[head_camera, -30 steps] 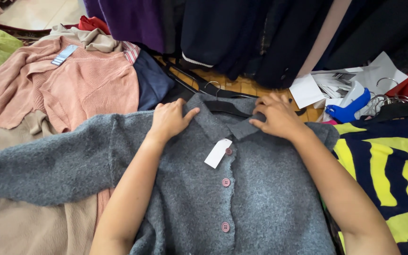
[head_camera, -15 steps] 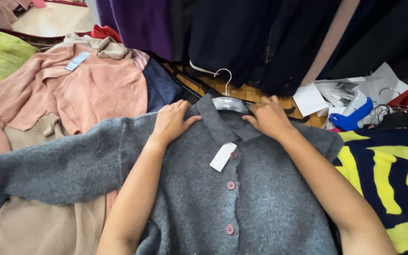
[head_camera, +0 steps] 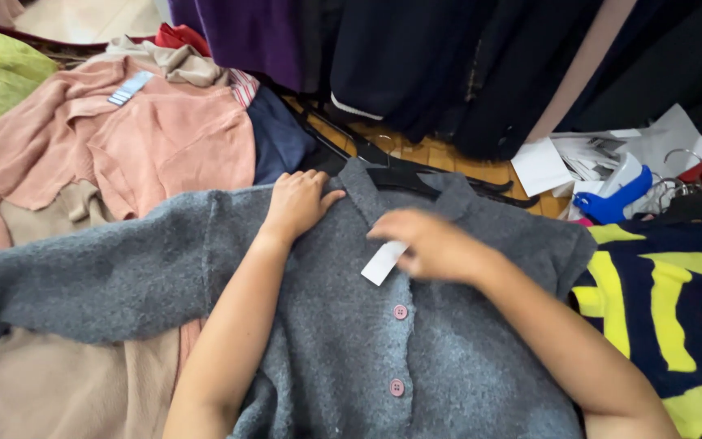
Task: The person buttons a grey cardigan, places it on a hanger, and then folds it on the floor. The person handles the cardigan and a hanger while surrounded by other clothes.
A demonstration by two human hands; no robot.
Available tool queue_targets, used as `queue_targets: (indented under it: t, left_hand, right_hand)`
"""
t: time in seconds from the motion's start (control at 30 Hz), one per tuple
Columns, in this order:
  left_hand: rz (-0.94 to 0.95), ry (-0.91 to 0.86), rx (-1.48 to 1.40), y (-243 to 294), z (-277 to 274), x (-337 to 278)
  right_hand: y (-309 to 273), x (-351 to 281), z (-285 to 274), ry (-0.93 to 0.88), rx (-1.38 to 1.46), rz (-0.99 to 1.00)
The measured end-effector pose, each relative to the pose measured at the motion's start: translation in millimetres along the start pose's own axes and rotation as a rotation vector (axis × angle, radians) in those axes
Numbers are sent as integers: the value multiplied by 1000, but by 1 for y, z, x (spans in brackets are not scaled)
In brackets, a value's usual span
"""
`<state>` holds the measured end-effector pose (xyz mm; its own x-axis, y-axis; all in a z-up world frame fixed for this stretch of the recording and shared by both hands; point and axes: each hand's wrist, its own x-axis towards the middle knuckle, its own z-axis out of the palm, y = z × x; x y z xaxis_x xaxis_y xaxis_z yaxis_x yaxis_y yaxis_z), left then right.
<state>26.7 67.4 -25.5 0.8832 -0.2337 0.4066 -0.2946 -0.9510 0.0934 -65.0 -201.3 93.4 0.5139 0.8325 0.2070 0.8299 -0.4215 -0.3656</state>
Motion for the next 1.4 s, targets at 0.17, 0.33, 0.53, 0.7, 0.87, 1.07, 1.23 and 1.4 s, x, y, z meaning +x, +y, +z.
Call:
queue_targets:
  t: [0.17,0.33,0.53,0.7,0.87,1.07,1.23,1.4]
  left_hand:
    - [12,-11,-30,-1,4,0]
    - [8,-22,-45,1,-5,0]
    - [12,-21,-59,3,-8,-1]
    - [0,-39,-67,3,-9,-1]
    - [-25,-80,-61,2,-23,0]
    - [-111,-227,-68,-30,-36,-1]
    - [-104,-156,-131,-36,-46,-1]
    - [-105,-22,-104,-50,-78,-5]
  right_hand:
    - [10,-7,57,-238,-330,-48]
    - [23,-6,36,-187,-246,14]
    - [12,-8,-10,263,-155,257]
    - [-10,-9,15,-58,-151,184]
    - [-7,-11,-5,-301,9,212]
    - [83,-42,-70,-113,-308,763]
    - [138,-61,-59,-253,-193,980]
    - [106,-55,-83,13,-75,910]
